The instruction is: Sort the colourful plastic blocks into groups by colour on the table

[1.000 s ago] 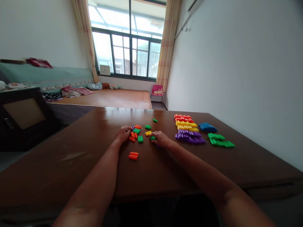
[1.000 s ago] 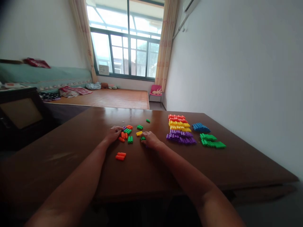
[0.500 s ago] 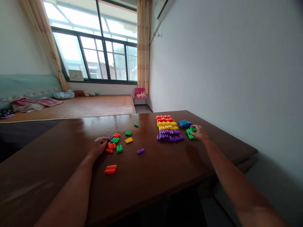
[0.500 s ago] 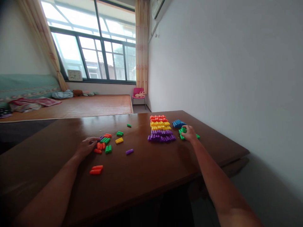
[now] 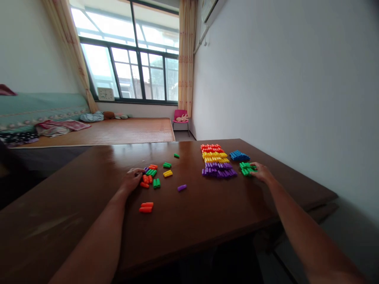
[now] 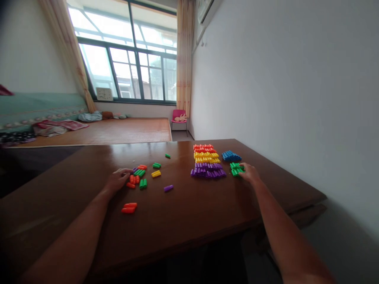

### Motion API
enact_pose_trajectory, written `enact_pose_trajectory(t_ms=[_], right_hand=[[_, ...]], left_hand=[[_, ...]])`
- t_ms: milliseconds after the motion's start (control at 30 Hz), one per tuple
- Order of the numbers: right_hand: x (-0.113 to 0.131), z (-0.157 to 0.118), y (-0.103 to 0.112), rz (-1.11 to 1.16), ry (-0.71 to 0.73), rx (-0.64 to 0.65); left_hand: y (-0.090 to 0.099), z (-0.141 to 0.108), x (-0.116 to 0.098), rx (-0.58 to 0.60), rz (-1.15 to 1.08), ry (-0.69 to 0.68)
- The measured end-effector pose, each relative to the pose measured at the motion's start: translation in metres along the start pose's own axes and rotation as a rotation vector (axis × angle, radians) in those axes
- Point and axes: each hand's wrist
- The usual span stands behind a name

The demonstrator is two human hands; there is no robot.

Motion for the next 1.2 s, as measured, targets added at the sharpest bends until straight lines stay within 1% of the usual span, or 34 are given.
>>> enact_pose_trajectory(t_ms=[67,100,167,233,300,367,433,500,567,633,700,800,867,933,1000,1067,1133,1200], right_hand=[[0.014,0.004,-0.008,0.009,0.042,0.03],[0.026,0.005,-0.017,0.014,0.07,0.052],[0.057,-0.002,-0.043,0.037,0.173,0.116],[0.097,-0.021,-0.076,0.09,0.352,0.235],[0.142,-0.047,-0.109,0.156,0.542,0.383],[0.187,-0.071,-0.136,0.192,0.643,0.491],[0.227,-0.088,-0.156,0.197,0.698,0.538],[0.261,-0.097,-0.169,0.178,0.771,0.565],[0.287,-0.104,-0.177,0.14,0.843,0.601],[0.304,-0.11,-0.181,0.077,0.875,0.651],[0.312,-0.115,-0.181,0.016,0.87,0.689],[0.305,-0.119,-0.174,0.01,0.87,0.703],[0.288,-0.116,-0.164,0.067,0.859,0.687],[0.263,-0.105,-0.15,0.147,0.821,0.666],[0.23,-0.087,-0.132,0.212,0.747,0.623],[0.187,-0.062,-0.111,0.226,0.63,0.551],[0.136,-0.031,-0.088,0.186,0.477,0.459],[0.079,0.002,-0.064,0.119,0.302,0.342]], left_hand=[[-0.001,-0.002,-0.002,-0.013,-0.002,-0.001],[-0.002,-0.003,-0.004,-0.011,-0.011,0.001],[-0.003,-0.004,-0.006,-0.014,-0.01,0.036],[-0.003,-0.006,-0.008,-0.014,-0.01,0.055],[-0.004,-0.007,-0.009,-0.015,-0.016,0.061],[-0.005,-0.008,-0.01,-0.016,-0.029,0.06],[-0.006,-0.008,-0.009,-0.019,-0.04,0.063],[-0.008,-0.008,-0.009,-0.026,-0.045,0.072],[-0.009,-0.008,-0.009,-0.033,-0.051,0.079],[-0.009,-0.008,-0.01,-0.039,-0.06,0.084],[-0.009,-0.008,-0.01,-0.041,-0.065,0.086],[-0.009,-0.008,-0.01,-0.034,-0.062,0.087],[-0.009,-0.007,-0.009,-0.033,-0.056,0.08],[-0.008,-0.007,-0.008,-0.033,-0.051,0.065],[-0.007,-0.006,-0.007,-0.029,-0.046,0.052],[-0.005,-0.005,-0.006,-0.016,-0.031,0.05],[-0.004,-0.004,-0.005,0.0,-0.018,0.035],[-0.002,-0.003,-0.004,0.008,0.005,0.029]])
Point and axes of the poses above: each hand's wrist, its own z-axis towards the middle knuckle, its own y-axis out of the back of the hand, x = y × z, and after that the axes turned 12 degrees about -y, right-handed
